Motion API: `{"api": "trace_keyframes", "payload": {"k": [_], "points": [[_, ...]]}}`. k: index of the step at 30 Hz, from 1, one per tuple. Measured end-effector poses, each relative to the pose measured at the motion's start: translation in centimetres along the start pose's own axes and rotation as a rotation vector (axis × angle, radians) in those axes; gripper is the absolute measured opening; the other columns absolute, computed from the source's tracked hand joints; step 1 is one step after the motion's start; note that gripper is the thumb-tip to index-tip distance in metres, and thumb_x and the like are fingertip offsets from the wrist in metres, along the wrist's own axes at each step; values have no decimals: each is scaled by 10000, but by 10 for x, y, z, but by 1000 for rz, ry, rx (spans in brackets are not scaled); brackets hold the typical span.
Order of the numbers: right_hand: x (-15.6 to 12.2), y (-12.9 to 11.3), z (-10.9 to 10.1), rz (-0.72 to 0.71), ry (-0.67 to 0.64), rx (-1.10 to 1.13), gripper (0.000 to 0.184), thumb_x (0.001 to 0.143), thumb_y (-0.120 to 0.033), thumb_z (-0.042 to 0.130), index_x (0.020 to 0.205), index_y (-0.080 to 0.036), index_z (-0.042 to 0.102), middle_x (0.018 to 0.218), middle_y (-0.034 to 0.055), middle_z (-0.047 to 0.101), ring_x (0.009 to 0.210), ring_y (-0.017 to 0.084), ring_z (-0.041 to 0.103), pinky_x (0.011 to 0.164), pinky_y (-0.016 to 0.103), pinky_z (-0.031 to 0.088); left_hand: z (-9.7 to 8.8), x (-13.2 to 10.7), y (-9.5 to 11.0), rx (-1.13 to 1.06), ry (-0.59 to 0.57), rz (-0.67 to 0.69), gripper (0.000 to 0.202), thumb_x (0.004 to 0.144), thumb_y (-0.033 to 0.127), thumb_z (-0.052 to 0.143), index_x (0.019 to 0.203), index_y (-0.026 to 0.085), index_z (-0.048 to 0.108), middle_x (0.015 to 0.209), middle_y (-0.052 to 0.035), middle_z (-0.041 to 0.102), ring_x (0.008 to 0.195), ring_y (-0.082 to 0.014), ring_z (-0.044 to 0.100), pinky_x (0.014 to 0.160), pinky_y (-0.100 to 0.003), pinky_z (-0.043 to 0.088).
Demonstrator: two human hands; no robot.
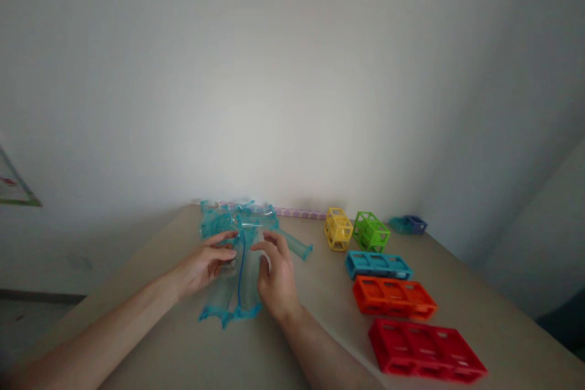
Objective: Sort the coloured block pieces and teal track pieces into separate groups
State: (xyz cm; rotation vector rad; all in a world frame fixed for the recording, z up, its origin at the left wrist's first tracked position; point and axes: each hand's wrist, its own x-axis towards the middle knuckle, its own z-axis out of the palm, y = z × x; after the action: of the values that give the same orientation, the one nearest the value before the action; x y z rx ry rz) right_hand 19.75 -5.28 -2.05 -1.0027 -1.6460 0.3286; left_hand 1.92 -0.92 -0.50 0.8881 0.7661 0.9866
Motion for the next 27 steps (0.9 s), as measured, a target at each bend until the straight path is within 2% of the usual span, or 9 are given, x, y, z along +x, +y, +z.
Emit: {"api": "trace_keyframes", "payload": {"k": [2, 4, 6, 10, 14, 17, 20, 24, 27], "points": [[-2, -3, 2, 132, -68, 101, 293, 882, -150, 404, 1081, -219, 606, 1046, 70, 619, 871, 165, 642, 735, 293, 517, 1, -1, 0, 29, 21, 53, 491, 634, 37, 723, 1076, 196, 580, 632, 65, 522, 513, -94, 579, 494, -228, 542], [-4, -4, 5, 252, -184, 180, 320, 900, -245, 441, 1205, -221, 534, 892, 34, 639, 645, 125, 624, 543, 225, 484, 2, -2, 0, 57, 21, 95, 503, 628, 55, 739, 1084, 200, 582, 628, 70, 498, 524, -88, 561, 498, -225, 539], [-6, -5, 8, 309, -233, 171, 409, 859, -292, 531, 1259, -219, 489, 812, 10, 636, 537, 102, 582, 452, 191, 428, 3, -2, 0, 81, 11, 122, 515, 629, 76, 748, 1101, 201, 586, 638, 68, 483, 541, -85, 545, 518, -234, 545], [-5, -5, 11, 380, -158, 120, 426, 800, -291, 584, 1217, -218, 533, 786, -2, 621, 445, 71, 527, 399, 179, 413, 3, -3, 0, 142, 8, 156, 531, 631, 130, 760, 1128, 215, 597, 683, 59, 475, 569, -84, 532, 503, -216, 520], [-3, -5, 10, 556, -94, 260, 451, 800, -338, 547, 1225, -189, 519, 768, 0, 615, 413, 89, 511, 335, 203, 421, 4, -5, -1, 266, 6, 187, 524, 637, 158, 753, 1137, 214, 604, 707, 42, 497, 610, -105, 536, 479, -200, 483], [-3, -2, 9, 470, -103, 255, 430, 807, -350, 556, 1194, -163, 546, 715, -1, 614, 474, 102, 523, 394, 207, 432, 4, -5, -3, 282, 9, 187, 554, 635, 177, 759, 1162, 212, 593, 714, 39, 509, 622, -114, 548, 496, -212, 483], [-6, 3, 11, 372, -119, 181, 397, 829, -355, 566, 1177, -164, 565, 648, -20, 581, 488, 95, 485, 428, 196, 374, 4, -4, -5, 242, 5, 188, 588, 628, 188, 766, 1185, 208, 576, 709, 45, 515, 615, -117, 561, 527, -237, 501], [-8, 5, 12, 347, -144, 160, 395, 855, -379, 556, 1194, -176, 548, 624, -39, 527, 477, 83, 438, 433, 191, 322, 5, -3, -7, 225, 2, 200, 561, 627, 192, 761, 1157, 197, 576, 696, 45, 521, 620, -125, 569, 568, -277, 529], [-9, 3, 12, 341, -190, 172, 407, 859, -395, 557, 1203, -179, 530, 604, -59, 461, 466, 78, 417, 420, 184, 294, 6, -3, -8, 232, 18, 211, 544, 614, 202, 766, 1125, 193, 580, 684, 42, 541, 619, -129, 573, 552, -264, 523]]}}
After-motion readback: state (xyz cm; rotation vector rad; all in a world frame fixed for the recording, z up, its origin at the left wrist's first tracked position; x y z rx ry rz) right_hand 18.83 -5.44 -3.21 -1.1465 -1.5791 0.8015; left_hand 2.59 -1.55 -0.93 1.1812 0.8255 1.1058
